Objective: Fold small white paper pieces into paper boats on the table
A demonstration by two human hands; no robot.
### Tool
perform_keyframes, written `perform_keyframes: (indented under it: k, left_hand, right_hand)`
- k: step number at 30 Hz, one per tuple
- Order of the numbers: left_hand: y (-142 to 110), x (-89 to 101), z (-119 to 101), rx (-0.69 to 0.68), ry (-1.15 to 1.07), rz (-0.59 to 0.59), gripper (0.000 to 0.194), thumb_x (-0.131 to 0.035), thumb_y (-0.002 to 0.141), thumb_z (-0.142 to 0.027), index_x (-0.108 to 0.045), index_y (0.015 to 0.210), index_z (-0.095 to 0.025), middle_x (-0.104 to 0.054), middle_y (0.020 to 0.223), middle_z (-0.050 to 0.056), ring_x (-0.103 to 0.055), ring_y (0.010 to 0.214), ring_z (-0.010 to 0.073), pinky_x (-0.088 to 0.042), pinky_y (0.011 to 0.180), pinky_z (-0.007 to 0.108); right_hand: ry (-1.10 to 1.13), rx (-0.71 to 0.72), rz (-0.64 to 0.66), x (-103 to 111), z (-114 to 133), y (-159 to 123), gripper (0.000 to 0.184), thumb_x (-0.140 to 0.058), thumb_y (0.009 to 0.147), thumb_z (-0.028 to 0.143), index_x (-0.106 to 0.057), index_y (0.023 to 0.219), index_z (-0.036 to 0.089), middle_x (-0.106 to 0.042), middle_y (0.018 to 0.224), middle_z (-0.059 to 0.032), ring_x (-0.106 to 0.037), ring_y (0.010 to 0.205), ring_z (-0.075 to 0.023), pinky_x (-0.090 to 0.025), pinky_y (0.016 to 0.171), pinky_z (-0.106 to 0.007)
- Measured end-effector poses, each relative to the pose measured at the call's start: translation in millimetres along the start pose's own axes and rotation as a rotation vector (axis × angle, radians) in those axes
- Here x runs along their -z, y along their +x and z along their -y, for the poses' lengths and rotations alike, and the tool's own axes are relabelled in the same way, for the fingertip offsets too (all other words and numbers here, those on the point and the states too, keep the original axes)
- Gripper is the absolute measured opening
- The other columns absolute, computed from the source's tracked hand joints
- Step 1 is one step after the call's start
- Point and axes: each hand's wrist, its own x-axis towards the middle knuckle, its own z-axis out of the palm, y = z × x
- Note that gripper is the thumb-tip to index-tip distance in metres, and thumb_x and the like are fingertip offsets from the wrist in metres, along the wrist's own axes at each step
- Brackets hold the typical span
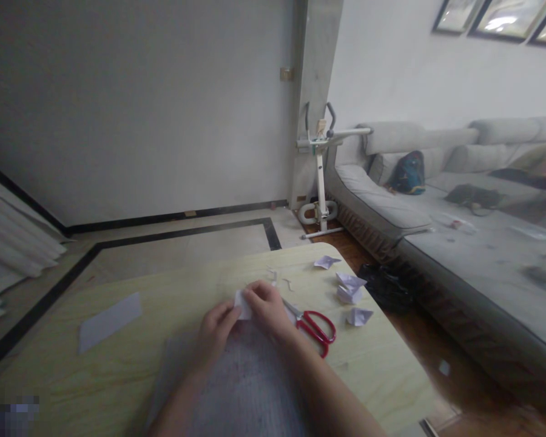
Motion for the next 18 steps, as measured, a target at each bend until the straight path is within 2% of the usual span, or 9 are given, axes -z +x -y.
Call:
perform_keyframes:
  k: [2,6,12,15,18]
  left_hand:
    - [1.2,0.1,3.6,-0.023,0.048,-0.024,0.026,-0.059,0.078,-0.039,-0.062,0.07,-0.015,-0.059,0.057,-0.002,-0.055,0.054,0.0129,-0.042,0.05,0.02]
    - [5.1,2.3,10.9,-0.042,0.081,-0.081,0.029,-0.056,0.08,-0.042,-0.064,0.075,-0.015,-0.065,0.063,0.001,-0.06,0.059,0.0164,-0.045,0.054,0.022]
    - [3.2,0.2,11.4,-0.123,0.103,-0.083,0.027,-0.055,0.082,-0.038,-0.064,0.094,-0.015,-0.069,0.077,0.005,-0.064,0.071,0.019,-0.048,0.062,0.024]
    - [2.1,-0.1,11.2,-0.138,0.146,-0.112,0.024,-0.052,0.084,-0.037,-0.063,0.089,-0.016,-0.067,0.075,0.003,-0.061,0.069,0.018,-0.046,0.061,0.023]
    - [2.8,1.4,13.1,-0.151,0.192,-0.17,0.026,-0.049,0.085,-0.038,-0.058,0.072,-0.017,-0.06,0.064,0.0,-0.055,0.062,0.0158,-0.042,0.056,0.022]
  right_hand:
    - [-0.065,0.071,-0.036,-2.4,-0.8,-1.3,0.014,-0.061,0.075,0.026,-0.063,0.084,0.016,-0.06,0.073,-0.0011,-0.054,0.066,-0.0141,-0.044,0.059,-0.024]
    - [-0.167,0.156,-0.094,-6.4,-7.8,-4.4,0.03,-0.061,0.073,0.018,-0.062,0.103,0.019,-0.062,0.081,-0.0014,-0.053,0.061,-0.0117,-0.043,0.055,-0.023]
    - [-0.281,0.292,-0.067,-6.3,-13.8,-7.4,0.032,-0.057,0.08,0.021,-0.063,0.112,0.019,-0.063,0.085,-0.0039,-0.053,0.064,-0.0123,-0.045,0.058,-0.025]
    - [-0.324,0.369,-0.035,-5.7,-12.2,-8.8,0.032,-0.056,0.082,0.019,-0.063,0.113,0.019,-0.063,0.087,-0.0049,-0.054,0.065,-0.0127,-0.046,0.06,-0.025]
    - [-0.326,0.441,-0.015,-5.6,-12.6,-9.7,0.033,-0.055,0.082,0.016,-0.063,0.114,0.02,-0.064,0.097,-0.0074,-0.057,0.07,-0.0136,-0.049,0.064,-0.026]
